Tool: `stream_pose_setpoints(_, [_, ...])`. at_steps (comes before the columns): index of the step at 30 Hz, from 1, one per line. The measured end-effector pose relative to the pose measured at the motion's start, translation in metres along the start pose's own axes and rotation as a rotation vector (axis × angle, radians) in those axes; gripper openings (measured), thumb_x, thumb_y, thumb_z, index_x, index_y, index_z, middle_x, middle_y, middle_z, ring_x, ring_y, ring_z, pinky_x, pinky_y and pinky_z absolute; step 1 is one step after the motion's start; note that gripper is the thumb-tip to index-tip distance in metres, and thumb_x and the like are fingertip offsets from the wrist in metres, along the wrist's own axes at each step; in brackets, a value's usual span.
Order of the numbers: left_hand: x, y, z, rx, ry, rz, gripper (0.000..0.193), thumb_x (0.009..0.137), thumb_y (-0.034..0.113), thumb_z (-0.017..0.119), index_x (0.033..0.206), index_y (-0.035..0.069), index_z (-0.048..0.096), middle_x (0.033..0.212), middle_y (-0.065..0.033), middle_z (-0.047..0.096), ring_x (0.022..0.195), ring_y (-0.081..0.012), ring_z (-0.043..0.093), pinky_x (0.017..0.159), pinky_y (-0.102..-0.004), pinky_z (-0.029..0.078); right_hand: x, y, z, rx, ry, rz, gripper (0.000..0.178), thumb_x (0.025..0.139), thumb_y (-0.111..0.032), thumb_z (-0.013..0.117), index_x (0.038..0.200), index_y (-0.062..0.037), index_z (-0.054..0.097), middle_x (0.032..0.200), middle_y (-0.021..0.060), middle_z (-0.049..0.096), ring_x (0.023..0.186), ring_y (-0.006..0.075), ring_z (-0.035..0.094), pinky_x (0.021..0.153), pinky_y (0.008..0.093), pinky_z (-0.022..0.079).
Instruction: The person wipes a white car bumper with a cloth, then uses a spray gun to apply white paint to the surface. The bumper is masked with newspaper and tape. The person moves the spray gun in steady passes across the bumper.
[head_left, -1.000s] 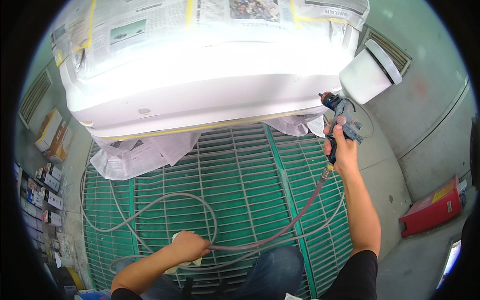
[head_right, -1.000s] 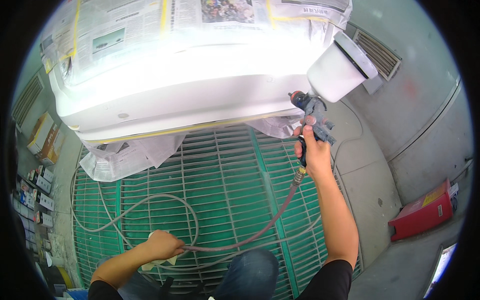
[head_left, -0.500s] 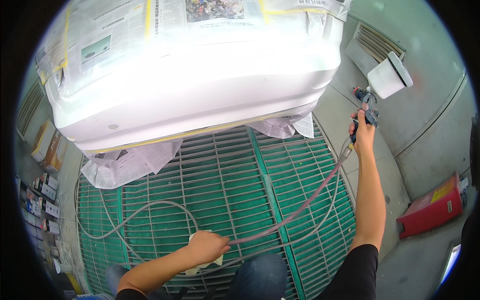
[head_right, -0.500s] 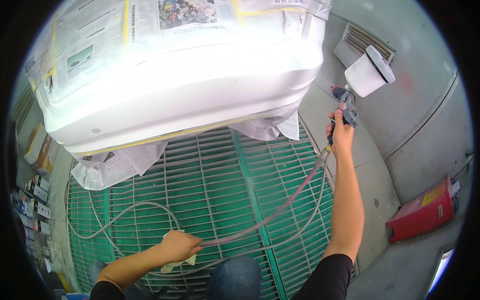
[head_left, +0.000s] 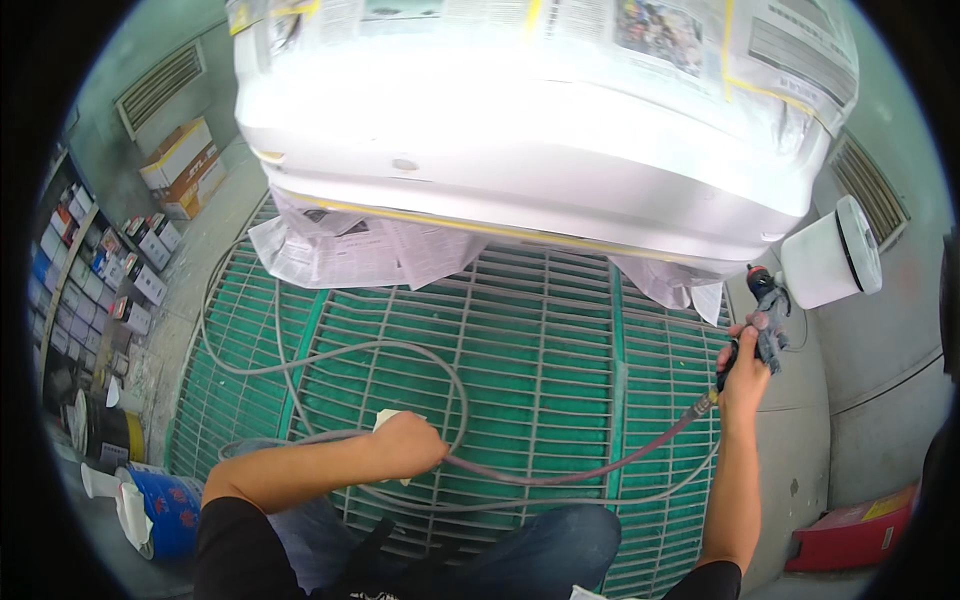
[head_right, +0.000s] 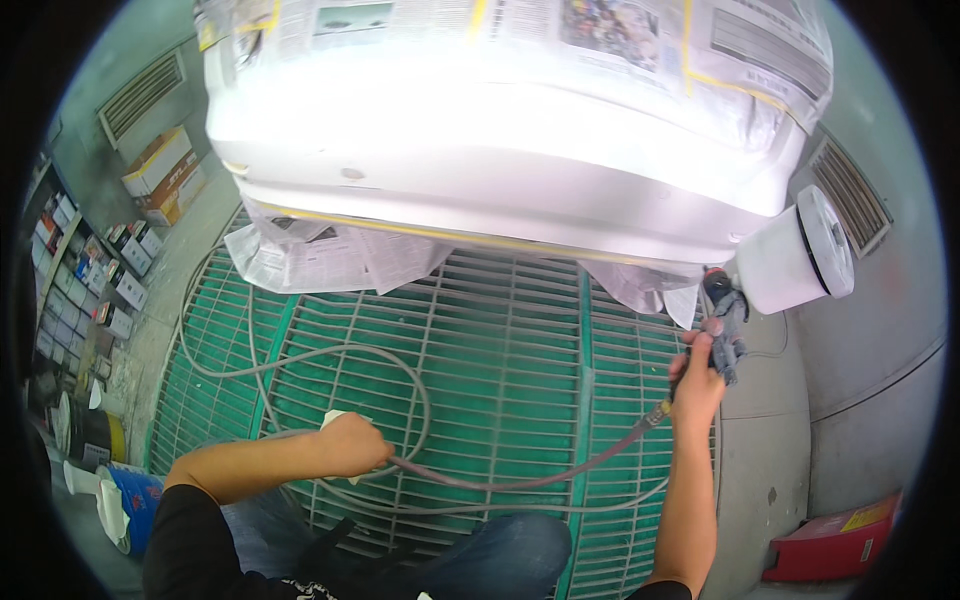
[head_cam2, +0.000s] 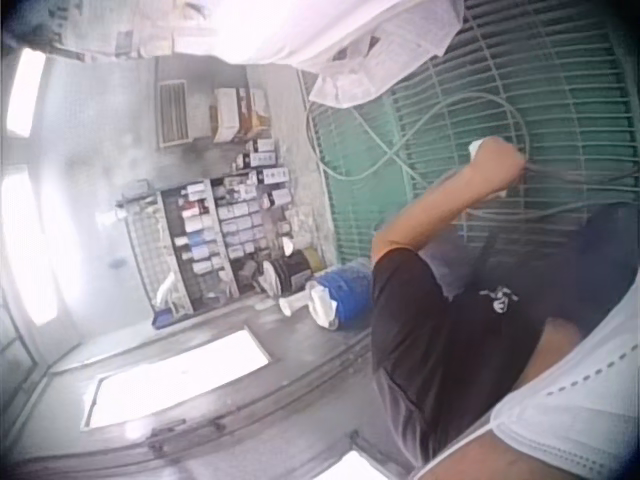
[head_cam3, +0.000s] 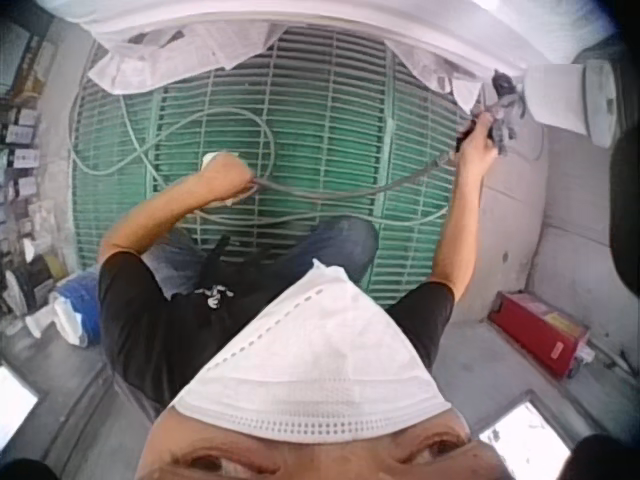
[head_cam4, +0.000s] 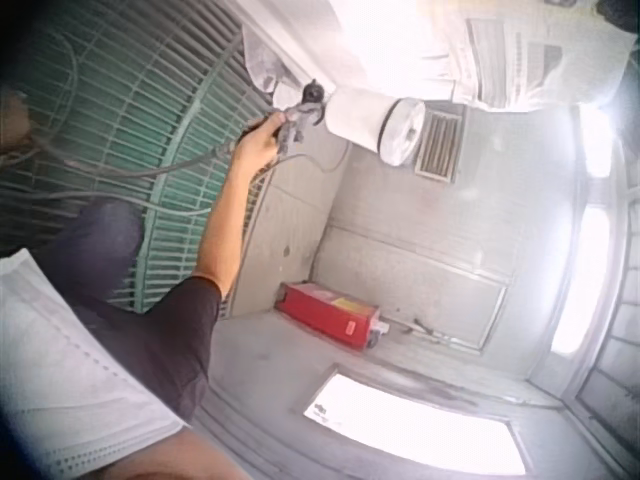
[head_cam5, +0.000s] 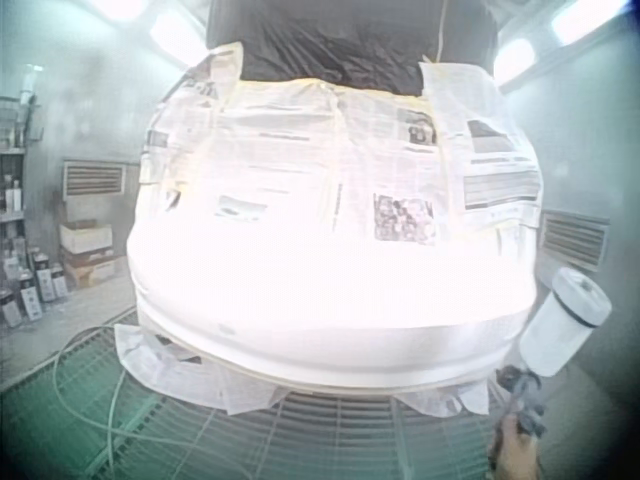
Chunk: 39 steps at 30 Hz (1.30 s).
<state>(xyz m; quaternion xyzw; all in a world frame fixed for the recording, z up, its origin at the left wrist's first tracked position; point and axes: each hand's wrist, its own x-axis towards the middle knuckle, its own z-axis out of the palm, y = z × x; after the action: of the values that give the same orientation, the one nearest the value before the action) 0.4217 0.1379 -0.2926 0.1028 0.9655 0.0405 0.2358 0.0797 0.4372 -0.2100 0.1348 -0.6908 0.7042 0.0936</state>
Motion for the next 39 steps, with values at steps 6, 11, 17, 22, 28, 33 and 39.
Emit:
stream_pose_setpoints(6, [-0.086,-0.031,0.041,-0.008,-0.061,0.021,0.015,0.085,0.025,0.063,0.090,0.013,0.072,0.071,-0.0083,0.069,0.069,-0.0298,0.070,0.056,-0.0430,0.052,-0.097,-0.049,0.123,-0.091,-0.285,-0.002,0.039,0.103,-0.038,0.053,0.122,-0.0036,0.055,0.099,0.0055,0.062,0.059,0.0081,0.053,0.050,0.0240,0.041])
stream_pose_setpoints(11, [-0.135,-0.056,0.060,-0.006,-0.032,0.086,0.010,0.075,0.013,0.065,0.077,0.011,0.075,0.074,-0.0098,0.071,0.073,-0.0296,0.071,0.058,-0.0414,0.054,-0.159,-0.082,0.231,-0.030,-0.446,-0.073,0.039,0.100,-0.037,0.059,0.114,-0.0011,0.058,0.086,0.0047,0.063,0.059,0.0083,0.054,0.053,0.0238,0.041])
stream_pose_setpoints(17, [-0.187,-0.103,0.104,-0.141,-0.078,0.072,0.019,0.082,0.027,0.068,0.082,0.009,0.075,0.075,-0.0111,0.070,0.075,-0.0321,0.070,0.062,-0.0445,0.054,-0.227,-0.105,0.363,-0.009,-0.644,-0.046,0.035,0.099,-0.031,0.061,0.117,-0.0012,0.057,0.079,0.0011,0.057,0.064,0.0073,0.053,0.056,0.0240,0.043])
stream_pose_setpoints(22, [-0.227,-0.137,0.127,-0.216,-0.069,0.018,0.025,0.084,0.034,0.068,0.083,0.010,0.075,0.077,-0.0117,0.070,0.078,-0.0332,0.070,0.062,-0.0459,0.054,-0.277,-0.105,0.478,0.149,-0.638,-0.117,0.032,0.100,-0.033,0.060,0.109,-0.0024,0.060,0.070,0.0018,0.057,0.060,0.0074,0.053,0.053,0.0233,0.042])
stream_pose_setpoints(28, [-0.266,-0.166,0.149,-0.338,-0.082,-0.055,0.027,0.086,0.038,0.066,0.091,0.012,0.074,0.082,-0.0122,0.071,0.081,-0.0344,0.070,0.068,-0.0470,0.054,-0.314,-0.096,0.601,0.219,-0.690,-0.306,0.036,0.099,-0.035,0.061,0.117,-0.0043,0.061,0.073,0.0006,0.056,0.060,0.0083,0.053,0.054,0.0260,0.045])
stream_pose_setpoints(33, [-0.278,-0.175,0.153,-0.414,-0.132,-0.090,0.030,0.089,0.040,0.063,0.099,0.013,0.072,0.085,-0.0120,0.072,0.084,-0.0344,0.070,0.071,-0.0461,0.054,-0.336,-0.099,0.664,0.237,-0.871,-0.157,0.027,0.097,-0.025,0.062,0.114,-0.0048,0.063,0.092,0.0118,0.069,0.082,0.0234,0.064,0.076,0.0352,0.049])
stream_pose_setpoints(39, [-0.274,-0.170,0.145,-0.384,-0.154,-0.052,0.031,0.090,0.041,0.062,0.098,0.013,0.071,0.087,-0.0131,0.072,0.085,-0.0347,0.070,0.071,-0.0475,0.054,-0.315,-0.067,0.653,0.142,-0.871,-0.160,0.029,0.097,-0.029,0.062,0.113,-0.0058,0.064,0.089,0.0129,0.069,0.080,0.0238,0.064,0.074,0.0358,0.049])
